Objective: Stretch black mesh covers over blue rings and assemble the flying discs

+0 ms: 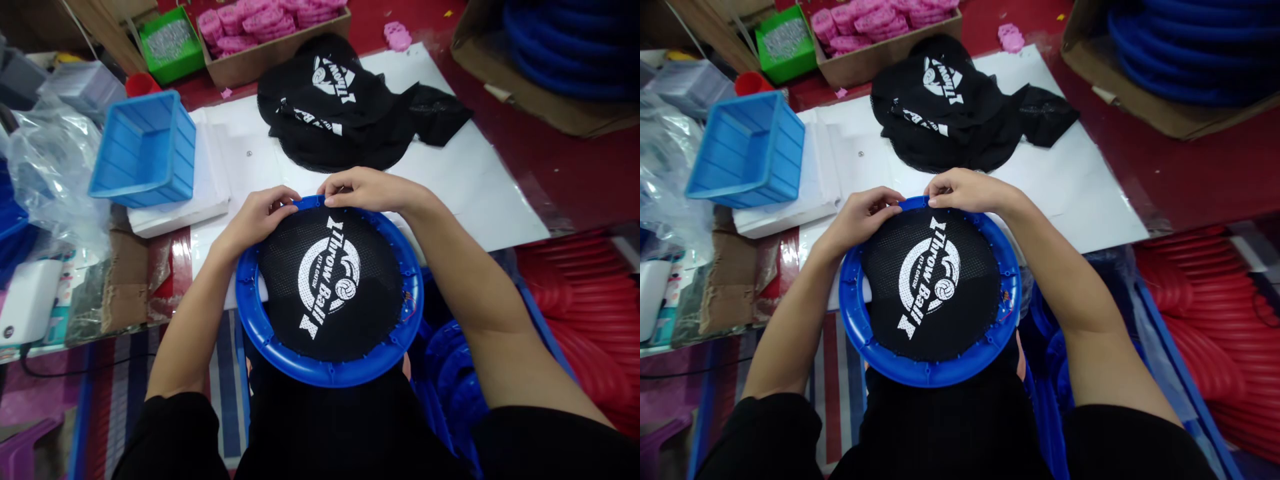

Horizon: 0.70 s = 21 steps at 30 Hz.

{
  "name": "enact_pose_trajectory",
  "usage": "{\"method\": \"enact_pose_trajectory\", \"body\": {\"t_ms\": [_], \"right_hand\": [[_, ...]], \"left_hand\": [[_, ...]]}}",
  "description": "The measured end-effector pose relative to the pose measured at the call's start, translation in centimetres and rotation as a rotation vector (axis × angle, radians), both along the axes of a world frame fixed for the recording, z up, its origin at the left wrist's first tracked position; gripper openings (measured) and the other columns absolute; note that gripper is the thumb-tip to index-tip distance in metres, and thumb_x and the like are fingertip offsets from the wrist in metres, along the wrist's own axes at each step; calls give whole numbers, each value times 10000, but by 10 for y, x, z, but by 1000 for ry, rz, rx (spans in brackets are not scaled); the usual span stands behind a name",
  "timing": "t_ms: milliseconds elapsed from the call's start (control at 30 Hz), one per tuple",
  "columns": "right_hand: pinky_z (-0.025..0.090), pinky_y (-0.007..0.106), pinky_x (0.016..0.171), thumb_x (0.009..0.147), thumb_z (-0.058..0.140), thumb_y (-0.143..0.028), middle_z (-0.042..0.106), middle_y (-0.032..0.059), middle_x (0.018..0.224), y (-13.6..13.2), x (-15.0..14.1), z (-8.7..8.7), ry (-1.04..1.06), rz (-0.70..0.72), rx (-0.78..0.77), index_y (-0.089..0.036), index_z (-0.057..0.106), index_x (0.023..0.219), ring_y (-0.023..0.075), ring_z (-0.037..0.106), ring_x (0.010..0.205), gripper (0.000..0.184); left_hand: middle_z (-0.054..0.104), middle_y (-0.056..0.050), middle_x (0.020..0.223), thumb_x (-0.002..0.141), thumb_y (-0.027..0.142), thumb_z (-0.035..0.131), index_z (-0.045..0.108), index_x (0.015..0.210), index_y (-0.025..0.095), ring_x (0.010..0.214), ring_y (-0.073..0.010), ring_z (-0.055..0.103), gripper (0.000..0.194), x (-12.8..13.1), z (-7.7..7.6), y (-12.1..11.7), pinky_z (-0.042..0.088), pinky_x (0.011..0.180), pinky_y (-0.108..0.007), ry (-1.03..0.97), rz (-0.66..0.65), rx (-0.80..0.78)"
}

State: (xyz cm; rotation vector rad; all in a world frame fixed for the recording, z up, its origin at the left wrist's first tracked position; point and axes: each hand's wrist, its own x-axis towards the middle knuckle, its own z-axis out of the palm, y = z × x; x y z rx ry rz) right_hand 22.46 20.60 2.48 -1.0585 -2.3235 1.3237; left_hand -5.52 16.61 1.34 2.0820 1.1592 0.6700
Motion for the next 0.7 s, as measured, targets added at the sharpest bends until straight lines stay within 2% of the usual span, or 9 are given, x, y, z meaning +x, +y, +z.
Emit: {"method": "enact_pose_trajectory", "body": {"t_ms": [233,467,700], "right_hand": [[480,366,868,883,731,-523,791,42,1105,4,2,-6,73,6,-14,-235,734,864,225,635,949,289],[490,378,856,905,706,-446,788,49,980,-3,-5,-7,55,-78,54,-221,770,944,247,670,935,237],[493,372,855,922,706,-340,787,60,1010,-10,-11,0,-32,-116,121,-205,758,924,225,679,926,144]], "left_hand": [[797,-38,945,967,223,656,776,978,212,804,-161,665,120,-2,6,1,522,777,-314,6,-62,43],[798,-32,946,957,197,650,773,983,209,796,-158,662,126,-4,4,3,524,783,-313,46,-83,48],[783,-46,988,1025,270,601,754,1035,207,857,-179,677,166,-1,9,-2,537,811,-331,71,-101,104]]}}
